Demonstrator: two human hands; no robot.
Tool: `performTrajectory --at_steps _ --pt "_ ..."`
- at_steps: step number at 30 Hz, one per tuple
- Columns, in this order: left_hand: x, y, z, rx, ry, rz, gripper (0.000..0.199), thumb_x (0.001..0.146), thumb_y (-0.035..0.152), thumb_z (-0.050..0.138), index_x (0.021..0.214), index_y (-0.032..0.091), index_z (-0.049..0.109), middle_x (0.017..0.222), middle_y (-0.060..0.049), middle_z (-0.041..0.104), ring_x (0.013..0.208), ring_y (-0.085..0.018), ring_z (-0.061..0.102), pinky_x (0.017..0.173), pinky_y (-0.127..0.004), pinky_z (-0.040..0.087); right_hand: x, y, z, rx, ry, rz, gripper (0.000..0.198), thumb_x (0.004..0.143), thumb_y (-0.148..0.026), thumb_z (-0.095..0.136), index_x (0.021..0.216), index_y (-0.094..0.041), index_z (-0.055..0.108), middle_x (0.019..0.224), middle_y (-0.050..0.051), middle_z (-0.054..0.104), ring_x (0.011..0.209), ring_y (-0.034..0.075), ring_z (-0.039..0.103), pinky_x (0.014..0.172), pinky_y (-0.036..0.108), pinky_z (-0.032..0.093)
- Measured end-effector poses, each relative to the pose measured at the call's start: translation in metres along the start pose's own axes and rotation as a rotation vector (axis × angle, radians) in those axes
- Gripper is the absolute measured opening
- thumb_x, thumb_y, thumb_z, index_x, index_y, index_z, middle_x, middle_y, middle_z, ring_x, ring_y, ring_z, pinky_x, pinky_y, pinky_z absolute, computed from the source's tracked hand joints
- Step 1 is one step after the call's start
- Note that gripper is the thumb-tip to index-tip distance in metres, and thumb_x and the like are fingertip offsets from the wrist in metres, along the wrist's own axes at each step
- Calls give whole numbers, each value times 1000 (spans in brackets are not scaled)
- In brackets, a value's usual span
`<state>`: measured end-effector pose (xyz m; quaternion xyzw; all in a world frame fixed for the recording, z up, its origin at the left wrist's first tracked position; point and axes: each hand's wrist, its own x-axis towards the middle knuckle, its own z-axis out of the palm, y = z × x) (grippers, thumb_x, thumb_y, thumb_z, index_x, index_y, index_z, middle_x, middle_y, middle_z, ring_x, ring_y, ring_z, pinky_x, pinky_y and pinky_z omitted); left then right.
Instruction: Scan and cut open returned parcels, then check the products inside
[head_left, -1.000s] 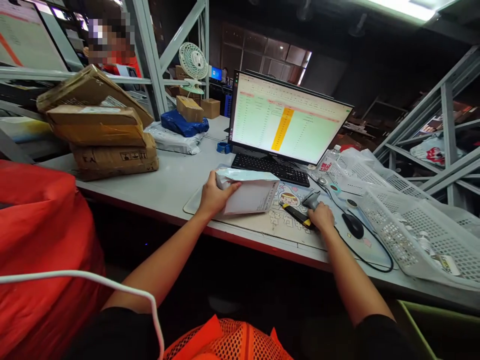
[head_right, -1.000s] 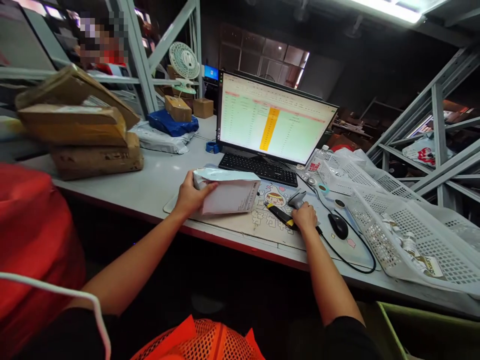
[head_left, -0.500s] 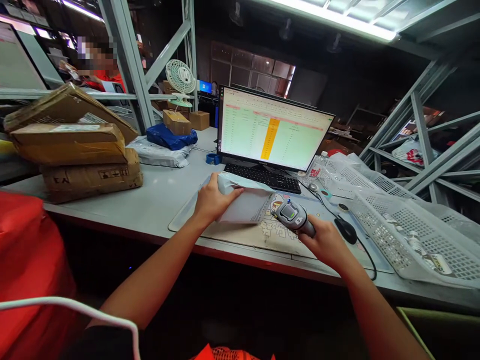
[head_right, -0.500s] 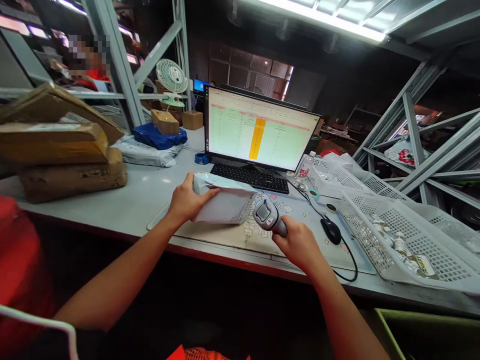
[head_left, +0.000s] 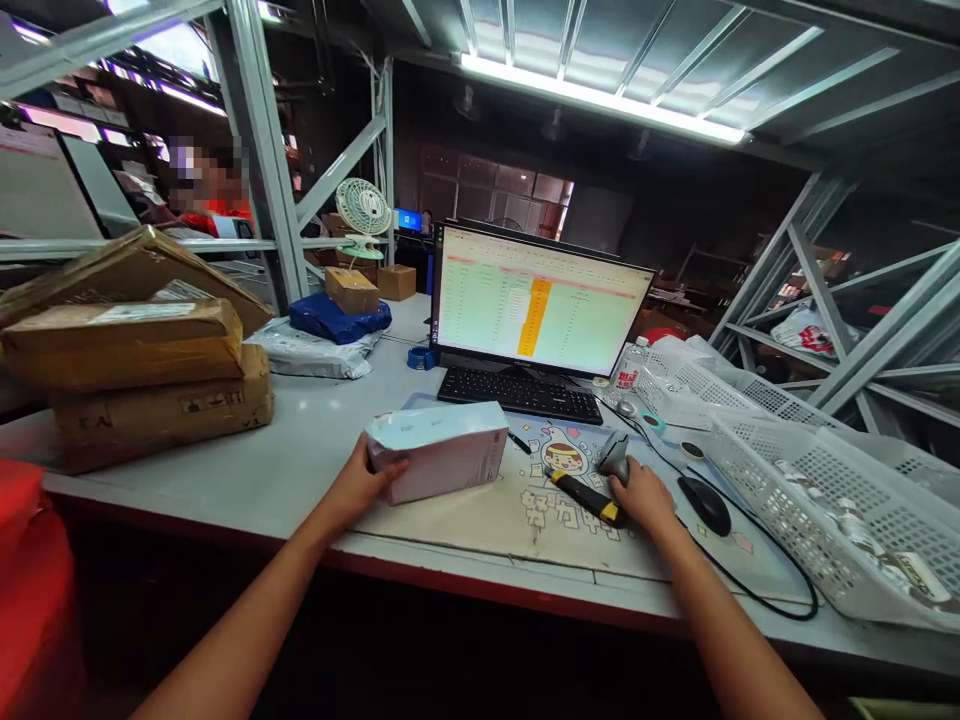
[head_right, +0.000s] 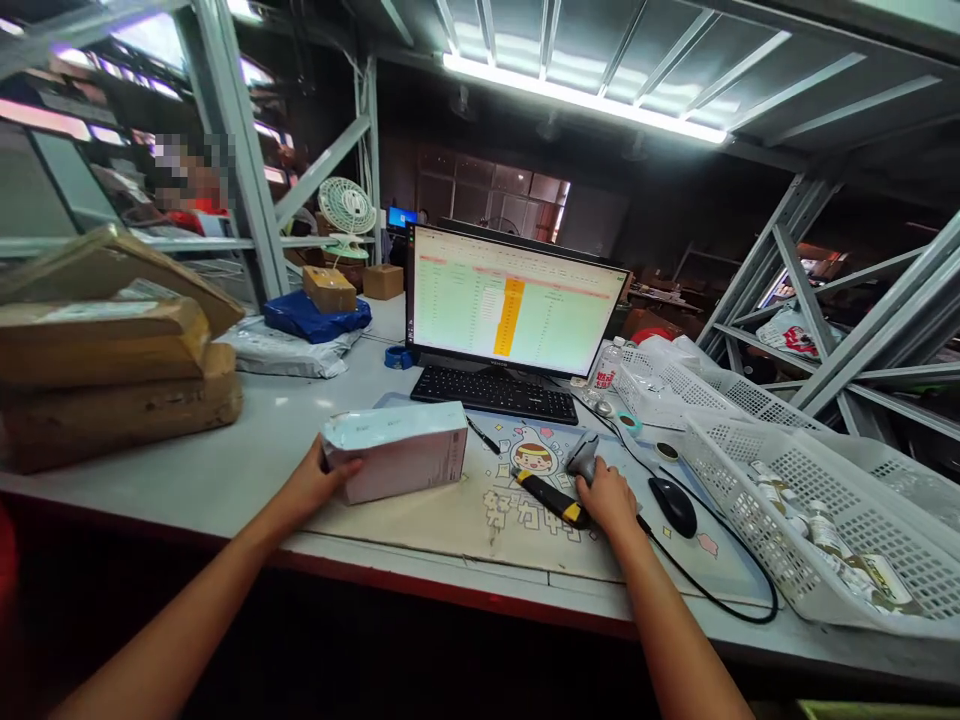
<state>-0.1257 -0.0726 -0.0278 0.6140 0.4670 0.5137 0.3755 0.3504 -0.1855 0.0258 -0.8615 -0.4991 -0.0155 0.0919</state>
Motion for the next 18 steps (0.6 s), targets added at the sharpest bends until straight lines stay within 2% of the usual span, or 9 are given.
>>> performTrajectory --at_steps 3,6,9,12,14,18 --pt "-1 -2 5 -29 -48 -5 93 67 63 88 143 22 54 152 -17 61 148 -39 53 126 -52 43 16 -15 -16 27 48 -6 58 101 -43 55 146 -6 58 133 27 70 121 36 69 100 43 52" --pt "0 0 7 -7 -58 43 98 65 57 92 149 23 52 156 -16 58 152 -38 49 131 -52 36 43 -51 -24 70 79 -89 55 107 -39 44 153 -12 54 145 22 65 136 33 61 109 40 47" --pt "-1 0 6 20 -59 31 100 67 53 92 153 23 50 159 -15 56 154 -37 47 132 -52 35 73 -98 -6 91 -18 -180 56 105 -35 50 158 -18 51 152 17 61 141 28 57 115 34 42" --pt "-2 -1 4 50 -80 -8 99 70 54 91 155 24 48 161 -14 55 155 -37 46 131 -52 36 93 -133 21 84 -118 -154 72 99 -30 62 166 -15 40 155 23 56 141 34 55 114 41 43" --pt "-3 -1 3 60 -87 -31 100 72 55 90 156 23 47 162 -15 54 154 -37 47 130 -52 38 101 -143 32 79 -139 -110 75 100 -28 59 169 -13 35 158 28 50 144 40 50 114 48 43" --pt "-3 -2 2 67 -63 -69 106 71 57 89 159 20 43 162 -18 54 152 -39 50 130 -55 36 111 -144 38 91 -165 -94 66 103 -28 54 166 -15 43 162 29 45 150 43 44 117 55 40"
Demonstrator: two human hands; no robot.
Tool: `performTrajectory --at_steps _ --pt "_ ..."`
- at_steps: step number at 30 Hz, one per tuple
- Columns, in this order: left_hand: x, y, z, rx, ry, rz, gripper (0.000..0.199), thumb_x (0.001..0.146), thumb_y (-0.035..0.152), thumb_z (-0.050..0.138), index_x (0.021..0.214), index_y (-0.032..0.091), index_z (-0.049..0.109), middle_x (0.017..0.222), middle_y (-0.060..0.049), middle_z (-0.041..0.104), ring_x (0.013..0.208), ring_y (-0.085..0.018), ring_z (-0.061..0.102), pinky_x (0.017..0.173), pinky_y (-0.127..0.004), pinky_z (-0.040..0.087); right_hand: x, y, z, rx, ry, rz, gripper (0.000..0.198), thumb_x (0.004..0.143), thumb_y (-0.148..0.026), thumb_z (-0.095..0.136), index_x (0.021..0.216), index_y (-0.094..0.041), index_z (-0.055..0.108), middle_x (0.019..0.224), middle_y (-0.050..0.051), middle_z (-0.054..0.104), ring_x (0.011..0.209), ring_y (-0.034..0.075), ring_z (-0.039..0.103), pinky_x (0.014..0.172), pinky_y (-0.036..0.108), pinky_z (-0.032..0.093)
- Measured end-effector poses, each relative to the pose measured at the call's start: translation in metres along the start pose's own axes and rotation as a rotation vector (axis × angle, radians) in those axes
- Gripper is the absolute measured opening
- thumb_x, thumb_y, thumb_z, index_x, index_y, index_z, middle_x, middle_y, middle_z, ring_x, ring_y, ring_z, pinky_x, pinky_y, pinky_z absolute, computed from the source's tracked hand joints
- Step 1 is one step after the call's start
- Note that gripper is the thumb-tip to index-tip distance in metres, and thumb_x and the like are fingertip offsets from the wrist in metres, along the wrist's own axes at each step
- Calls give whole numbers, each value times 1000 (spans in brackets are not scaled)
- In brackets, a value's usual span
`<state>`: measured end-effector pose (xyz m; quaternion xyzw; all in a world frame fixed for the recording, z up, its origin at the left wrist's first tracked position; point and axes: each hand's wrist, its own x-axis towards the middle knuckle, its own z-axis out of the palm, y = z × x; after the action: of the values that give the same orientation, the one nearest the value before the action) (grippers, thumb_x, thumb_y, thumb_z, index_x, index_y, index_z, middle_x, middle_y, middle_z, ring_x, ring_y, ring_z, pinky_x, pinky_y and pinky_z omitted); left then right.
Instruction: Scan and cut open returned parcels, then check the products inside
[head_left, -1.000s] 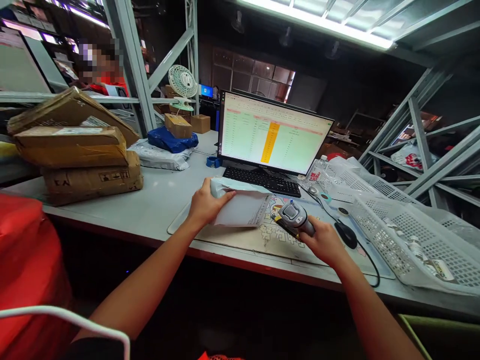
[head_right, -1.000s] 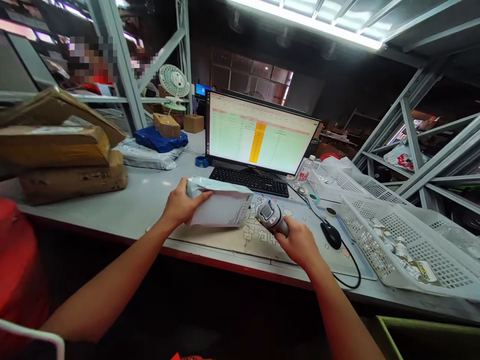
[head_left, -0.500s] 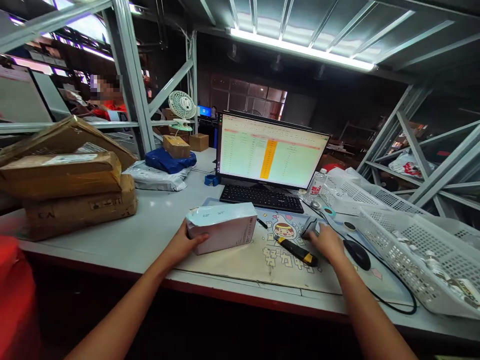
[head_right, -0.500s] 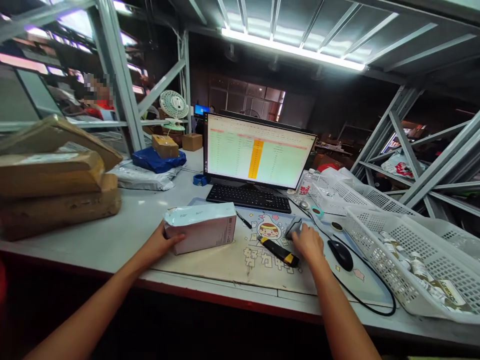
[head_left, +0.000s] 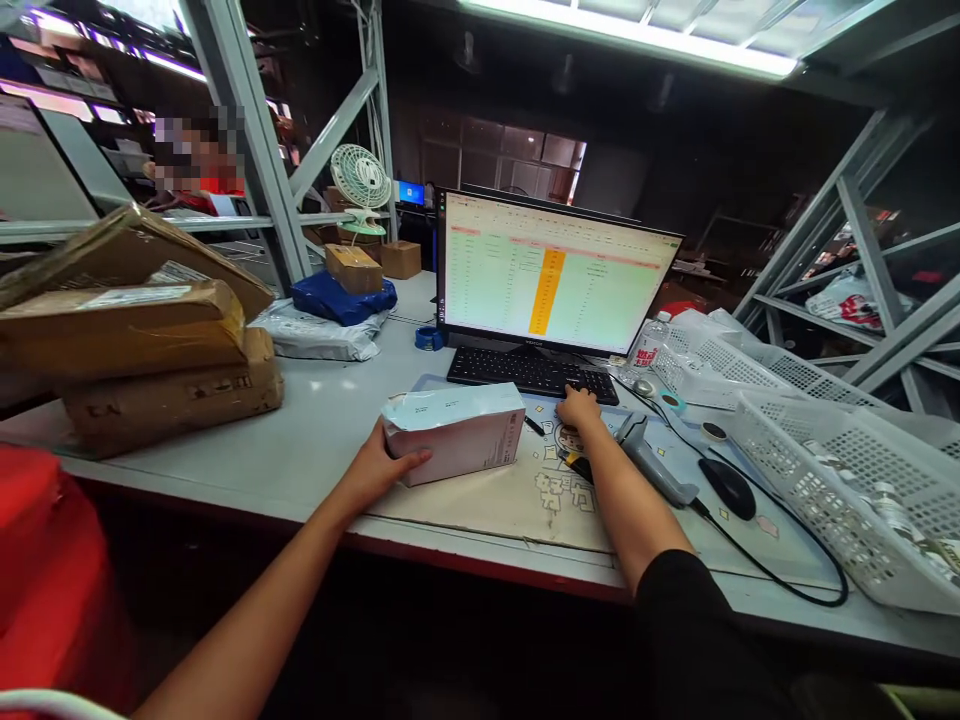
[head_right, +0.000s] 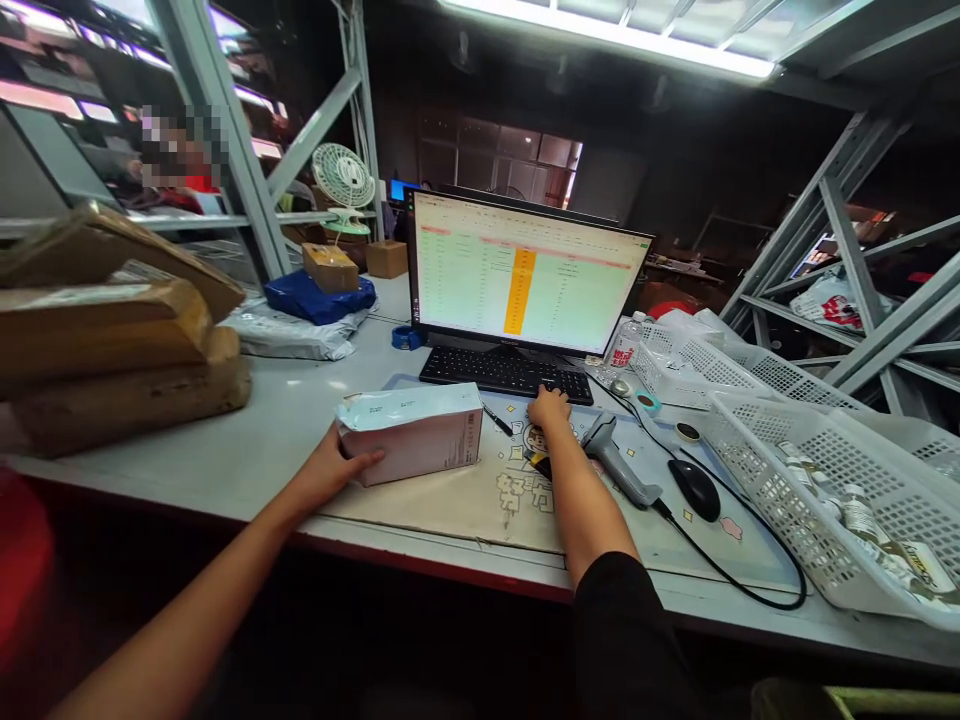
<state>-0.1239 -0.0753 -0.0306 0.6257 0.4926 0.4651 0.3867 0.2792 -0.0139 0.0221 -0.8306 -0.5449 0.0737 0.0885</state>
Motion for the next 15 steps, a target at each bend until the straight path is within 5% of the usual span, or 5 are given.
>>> performTrajectory --at_steps 6,8,12,15 --pt "0 2 2 16 -28 65 104 74 56 87 161 23 41 165 -16 50 155 -36 46 132 -52 35 -11 -3 -20 88 -35 -71 81 99 -31 64 170 -7 33 158 32 51 147 40 50 119 52 40" --pt "1 2 4 6 -19 62 105 74 56 87 162 22 41 165 -16 51 154 -36 47 131 -51 35 -26 -13 -31 146 -9 -174 80 105 -39 57 173 -10 26 159 26 54 147 33 53 121 44 40" --pt "-1 0 -2 -15 6 61 106 70 58 88 159 23 43 161 -16 55 152 -38 50 130 -53 38 -67 -50 -43 370 70 -648 71 109 -58 47 172 -30 31 176 9 37 161 24 37 129 41 33" --pt "-5 5 -6 -4 20 52 108 63 66 90 153 23 49 154 -17 61 147 -42 55 126 -58 42 -109 -85 -38 366 49 -949 103 86 -65 79 171 -25 35 176 14 35 163 34 31 132 55 29"
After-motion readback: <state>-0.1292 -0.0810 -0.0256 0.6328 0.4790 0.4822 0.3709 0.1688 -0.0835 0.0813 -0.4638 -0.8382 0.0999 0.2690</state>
